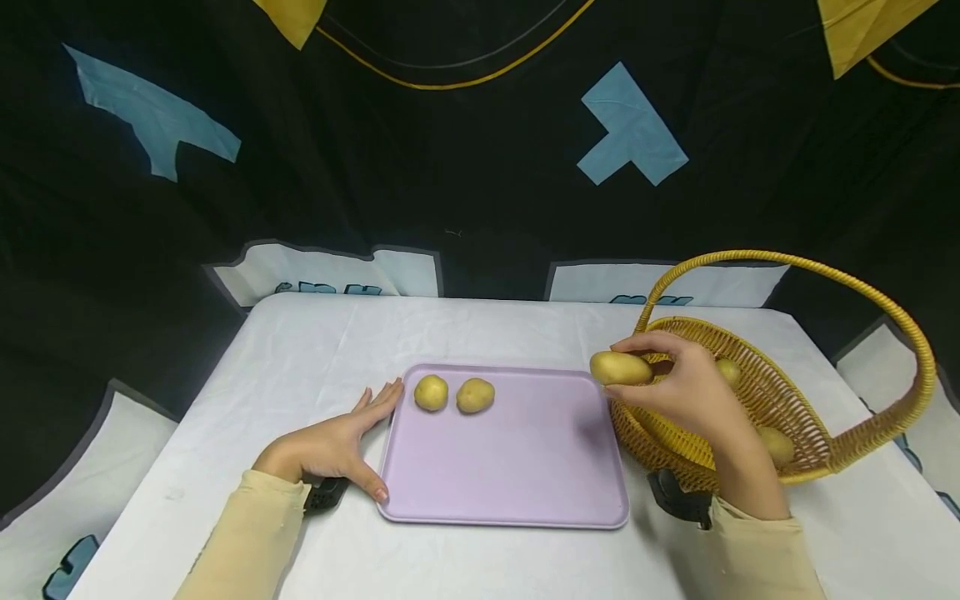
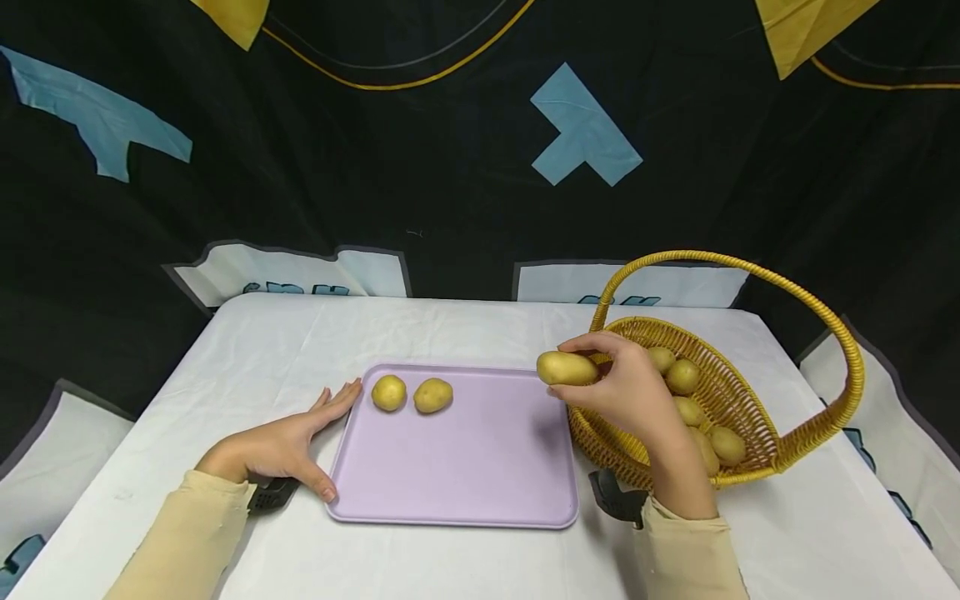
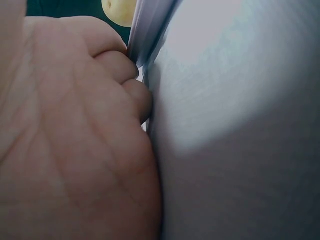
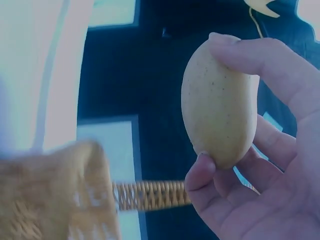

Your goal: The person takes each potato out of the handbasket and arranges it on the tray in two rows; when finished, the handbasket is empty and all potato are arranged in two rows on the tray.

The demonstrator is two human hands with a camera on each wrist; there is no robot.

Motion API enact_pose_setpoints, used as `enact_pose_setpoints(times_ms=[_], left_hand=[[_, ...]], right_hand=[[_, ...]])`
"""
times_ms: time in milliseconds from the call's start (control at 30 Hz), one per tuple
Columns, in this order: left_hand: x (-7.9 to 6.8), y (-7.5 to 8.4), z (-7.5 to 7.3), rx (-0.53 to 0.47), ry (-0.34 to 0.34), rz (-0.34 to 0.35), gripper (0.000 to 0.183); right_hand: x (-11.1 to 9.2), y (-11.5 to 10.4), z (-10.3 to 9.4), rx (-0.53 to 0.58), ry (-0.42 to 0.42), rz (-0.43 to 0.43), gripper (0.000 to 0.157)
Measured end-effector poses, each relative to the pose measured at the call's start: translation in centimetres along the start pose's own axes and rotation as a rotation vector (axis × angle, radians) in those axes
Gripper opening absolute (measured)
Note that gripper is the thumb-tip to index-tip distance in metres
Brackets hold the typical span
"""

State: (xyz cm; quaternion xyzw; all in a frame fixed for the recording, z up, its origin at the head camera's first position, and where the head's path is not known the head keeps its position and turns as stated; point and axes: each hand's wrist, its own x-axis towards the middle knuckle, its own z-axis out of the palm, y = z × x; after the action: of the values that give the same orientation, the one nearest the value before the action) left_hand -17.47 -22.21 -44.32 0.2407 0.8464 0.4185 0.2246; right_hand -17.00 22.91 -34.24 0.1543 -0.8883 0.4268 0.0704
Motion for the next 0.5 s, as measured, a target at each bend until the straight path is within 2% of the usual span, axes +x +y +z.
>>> enact_pose_setpoints(times_ms=[200, 500], left_hand=[[0.0, -0.1, 0.1, 0.003, 0.005, 0.002, 0.144], [0.1, -0.1, 0.0, 0.0, 0.005, 0.0, 0.144]], right_hand=[[0.5, -0.8, 2.4, 0.06, -0.015, 0.025, 0.044], [1.1, -0.7, 6.2, 0.043, -0.016, -0.011, 0.041]])
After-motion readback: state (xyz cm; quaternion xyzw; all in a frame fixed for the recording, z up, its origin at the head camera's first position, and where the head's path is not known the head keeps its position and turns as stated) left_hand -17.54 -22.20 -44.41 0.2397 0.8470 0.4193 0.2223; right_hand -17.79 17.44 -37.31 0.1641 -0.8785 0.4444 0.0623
